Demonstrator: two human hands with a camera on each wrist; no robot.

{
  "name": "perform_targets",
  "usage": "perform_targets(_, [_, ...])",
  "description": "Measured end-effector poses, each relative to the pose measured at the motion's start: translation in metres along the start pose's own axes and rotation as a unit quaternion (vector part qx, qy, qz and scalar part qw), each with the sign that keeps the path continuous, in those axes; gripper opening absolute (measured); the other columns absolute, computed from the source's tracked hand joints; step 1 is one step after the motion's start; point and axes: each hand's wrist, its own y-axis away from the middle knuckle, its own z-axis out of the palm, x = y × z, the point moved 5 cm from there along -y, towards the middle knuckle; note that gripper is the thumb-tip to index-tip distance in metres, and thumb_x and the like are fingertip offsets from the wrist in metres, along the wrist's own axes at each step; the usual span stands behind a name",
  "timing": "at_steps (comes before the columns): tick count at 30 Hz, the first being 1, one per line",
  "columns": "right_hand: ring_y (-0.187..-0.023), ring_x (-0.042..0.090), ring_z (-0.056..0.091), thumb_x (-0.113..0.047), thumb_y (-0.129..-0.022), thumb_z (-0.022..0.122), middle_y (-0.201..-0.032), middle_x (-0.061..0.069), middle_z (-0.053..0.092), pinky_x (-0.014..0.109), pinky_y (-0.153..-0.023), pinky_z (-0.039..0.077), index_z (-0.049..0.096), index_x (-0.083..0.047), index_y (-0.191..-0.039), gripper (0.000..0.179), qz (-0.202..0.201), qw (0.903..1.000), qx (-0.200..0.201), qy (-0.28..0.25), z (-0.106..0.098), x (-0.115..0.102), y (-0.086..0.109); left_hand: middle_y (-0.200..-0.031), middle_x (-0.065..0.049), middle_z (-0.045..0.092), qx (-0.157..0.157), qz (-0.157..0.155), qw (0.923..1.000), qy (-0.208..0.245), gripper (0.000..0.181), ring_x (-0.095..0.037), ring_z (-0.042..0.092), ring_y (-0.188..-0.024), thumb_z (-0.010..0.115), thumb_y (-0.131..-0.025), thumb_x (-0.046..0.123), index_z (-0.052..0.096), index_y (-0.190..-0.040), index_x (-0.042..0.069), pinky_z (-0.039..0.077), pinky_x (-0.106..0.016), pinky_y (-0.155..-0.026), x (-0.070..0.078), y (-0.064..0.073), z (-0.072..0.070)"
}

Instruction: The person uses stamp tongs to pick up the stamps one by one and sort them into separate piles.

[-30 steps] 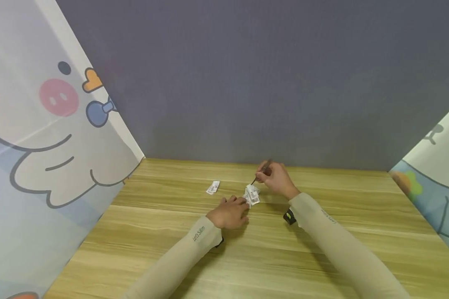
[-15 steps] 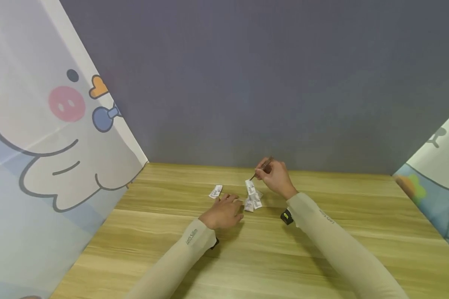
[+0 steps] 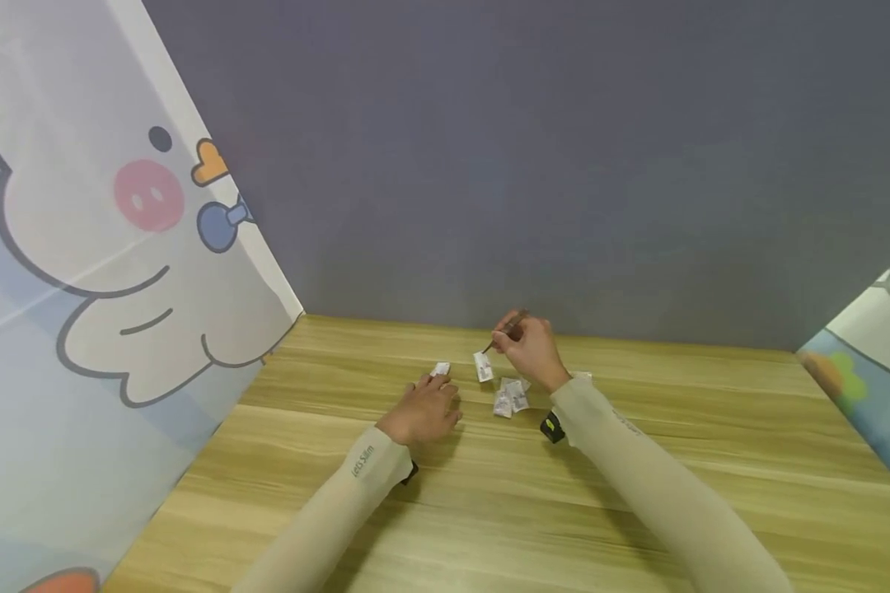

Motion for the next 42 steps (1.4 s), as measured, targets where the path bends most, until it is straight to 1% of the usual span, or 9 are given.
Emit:
perform_targets(8, [-0.065,0.021,0.066,-0.002,-0.088,0.066,-0.074,0.007,0.066,0.027,-0.058,0.055,0.063,-0.001,-0.086,0.003,-0.013,0.9997,-0.020,-0.007,0.035,-0.004,-0.007,-0.148,-0.013,0.032,0.011,-0.031,0.9992,-0.020,0.053,-0.033,0.025,-0.136,0.051,-0.098,0.035,0.044,-0.141,0.005,0.021,-0.057,-0.106,-0.017,0.002,-0.004])
perform_targets(16, [-0.060,0.014,0.062,-0.006,-0.089,0.064,-0.068,0.002,0.063,0.027,-0.054,0.052,0.064,-0.007,-0.080,0.009,0.000,0.9993,-0.035,0.009,0.069,-0.005,-0.015,-0.150,-0.012,0.029,0.000,-0.021,0.9998,0.005,0.055,-0.034,0.023,-0.137,0.050,-0.098,0.034,0.039,-0.143,0.004,0.019,-0.058,-0.107,-0.022,0.004,-0.004])
perform_targets(22, [-0.058,0.011,0.060,-0.006,-0.090,0.064,-0.067,0.003,0.064,0.027,-0.052,0.050,0.062,-0.009,-0.081,0.010,0.024,0.9978,-0.052,0.032,0.084,0.003,-0.018,-0.151,-0.011,0.028,-0.016,-0.028,0.9993,-0.017,0.058,-0.033,0.023,-0.137,0.051,-0.098,0.036,0.037,-0.144,0.004,0.022,-0.058,-0.106,-0.023,-0.002,0.003])
perform_targets(27, [-0.057,0.013,0.060,-0.007,-0.090,0.063,-0.066,0.003,0.063,0.028,-0.052,0.049,0.061,-0.010,-0.081,0.010,0.033,0.9969,-0.061,0.036,0.089,0.007,-0.018,-0.150,-0.009,0.030,-0.023,-0.036,0.9983,-0.039,0.057,-0.033,0.025,-0.137,0.051,-0.098,0.036,0.040,-0.143,0.005,0.024,-0.057,-0.105,-0.024,-0.007,0.006])
perform_targets(32, [-0.058,0.013,0.059,-0.009,-0.090,0.064,-0.066,0.000,0.062,0.028,-0.053,0.048,0.061,-0.011,-0.081,0.010,0.039,0.9962,-0.061,0.048,0.085,0.009,-0.016,-0.148,-0.009,0.032,-0.025,-0.038,0.9977,-0.051,0.054,-0.033,0.026,-0.136,0.051,-0.098,0.036,0.043,-0.142,0.006,0.025,-0.057,-0.105,-0.021,-0.010,0.007])
perform_targets(35, [-0.060,0.012,0.058,-0.010,-0.091,0.064,-0.068,-0.001,0.062,0.032,-0.056,0.050,0.061,-0.012,-0.082,0.009,0.047,0.9958,-0.057,0.054,0.079,0.011,-0.016,-0.148,-0.008,0.033,-0.029,-0.039,0.9973,-0.055,0.053,-0.033,0.026,-0.136,0.050,-0.098,0.036,0.043,-0.142,0.007,0.025,-0.057,-0.105,-0.020,-0.011,0.007])
perform_targets(36, [-0.060,0.012,0.058,-0.011,-0.091,0.064,-0.068,-0.001,0.062,0.032,-0.064,0.050,0.062,-0.013,-0.082,0.009,0.048,0.9956,-0.055,0.058,0.077,0.011,-0.016,-0.148,-0.008,0.033,-0.030,-0.039,0.9972,-0.056,0.053,-0.032,0.026,-0.136,0.050,-0.098,0.037,0.043,-0.142,0.007,0.025,-0.057,-0.105,-0.020,-0.011,0.007])
perform_targets(37, [-0.061,0.012,0.059,-0.012,-0.091,0.064,-0.070,-0.001,0.063,0.034,-0.065,0.051,0.062,-0.013,-0.082,0.009,0.050,0.9956,-0.056,0.056,0.074,0.011,-0.016,-0.148,-0.008,0.032,-0.031,-0.041,0.9970,-0.058,0.053,-0.032,0.026,-0.136,0.049,-0.098,0.037,0.043,-0.142,0.007,0.025,-0.056,-0.105,-0.020,-0.011,0.007])
perform_targets(42, [-0.069,0.019,0.062,-0.016,-0.091,0.065,-0.079,0.007,0.066,0.037,-0.068,0.051,0.064,-0.013,-0.088,0.005,0.051,0.9946,-0.080,0.041,0.057,0.010,-0.013,-0.148,-0.009,0.033,-0.025,-0.050,0.9970,-0.052,0.053,-0.032,0.027,-0.136,0.050,-0.098,0.036,0.044,-0.140,0.006,0.024,-0.056,-0.106,-0.021,-0.011,0.006])
